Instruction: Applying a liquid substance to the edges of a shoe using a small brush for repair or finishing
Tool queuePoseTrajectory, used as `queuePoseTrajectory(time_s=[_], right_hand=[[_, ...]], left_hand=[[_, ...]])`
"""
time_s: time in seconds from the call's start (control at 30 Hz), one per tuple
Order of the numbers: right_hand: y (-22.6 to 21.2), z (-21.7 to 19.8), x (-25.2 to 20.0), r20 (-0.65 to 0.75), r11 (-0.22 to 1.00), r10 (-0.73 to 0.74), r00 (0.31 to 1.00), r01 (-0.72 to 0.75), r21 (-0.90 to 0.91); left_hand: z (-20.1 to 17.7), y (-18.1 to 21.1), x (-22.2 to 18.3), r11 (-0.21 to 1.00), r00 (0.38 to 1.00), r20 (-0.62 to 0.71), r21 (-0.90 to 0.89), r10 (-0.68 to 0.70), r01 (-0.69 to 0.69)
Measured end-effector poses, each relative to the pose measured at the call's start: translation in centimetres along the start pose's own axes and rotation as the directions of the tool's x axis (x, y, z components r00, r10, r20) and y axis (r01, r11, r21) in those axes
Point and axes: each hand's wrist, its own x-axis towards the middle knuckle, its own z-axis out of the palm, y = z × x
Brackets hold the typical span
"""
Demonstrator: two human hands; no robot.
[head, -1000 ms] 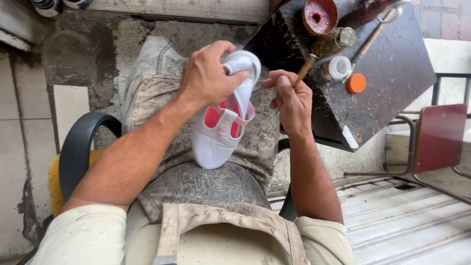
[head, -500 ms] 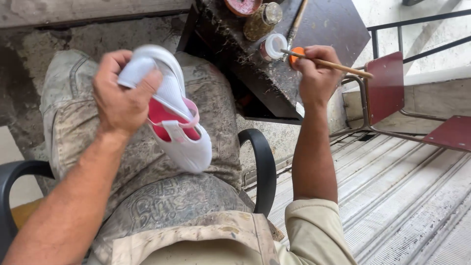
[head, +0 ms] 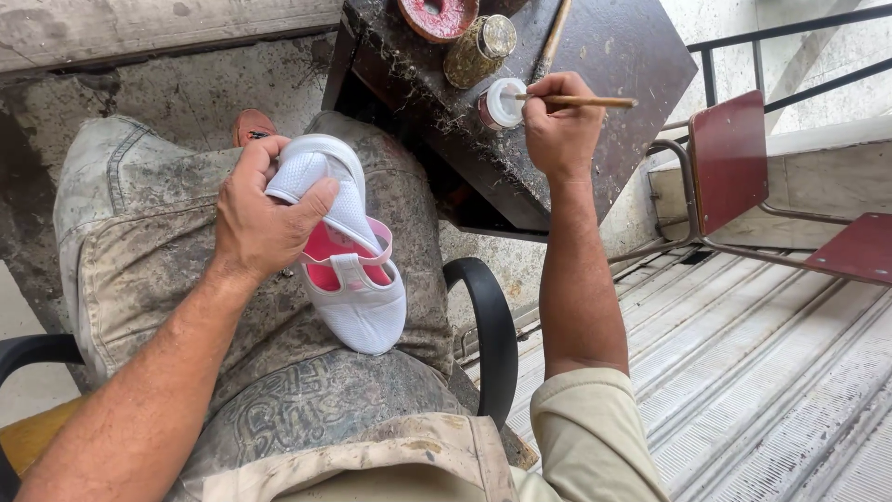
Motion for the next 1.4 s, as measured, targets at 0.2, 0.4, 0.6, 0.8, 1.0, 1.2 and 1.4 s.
queuePoseTrajectory(time_s=[0.2, 0.4, 0.6, 0.8, 1.0, 1.2, 1.4], right_hand=[[-0.9, -0.7, -0.1, -0.037, 0.754, 0.386, 0.922, -0.292, 0.589], [4.1, 0.0, -1.3, -0.005, 0.376, 0.705, 0.709, -0.368, 0.851], [3.4, 1.1, -2.3, 0.058, 0.371, 0.702, 0.710, -0.434, 0.821], [-5.9, -0.2, -7.7, 0.125, 0.315, 0.126, 0.984, -0.159, 0.936], [-13.3, 2.5, -10.1, -0.026, 0.646, -0.202, 0.979, 0.153, 0.748], [-14.1, 3.6, -10.7, 0.008, 0.740, -0.264, 0.965, 0.197, 0.643], [-14.2, 4.0, -10.5, -0.005, 0.760, -0.312, 0.950, 0.253, 0.598]], left_hand=[[0.3, 0.5, 0.0, 0.993, 0.990, -0.125, -0.089, 0.064, -0.076], [0.3, -0.3, -0.5, 0.983, 0.997, -0.051, -0.169, 0.059, -0.067], [-0.2, 1.4, -0.2, 0.998, 0.996, 0.068, -0.014, -0.064, 0.065], [0.2, 1.9, 0.5, 0.994, 0.982, 0.161, 0.073, -0.094, 0.083], [0.3, 2.1, 0.9, 0.987, 0.977, 0.211, 0.156, 0.013, -0.046], [0.6, 1.4, 0.8, 0.983, 0.972, 0.218, 0.137, 0.087, -0.119], [0.9, 1.3, 0.8, 0.980, 0.969, 0.229, 0.151, 0.095, -0.131]])
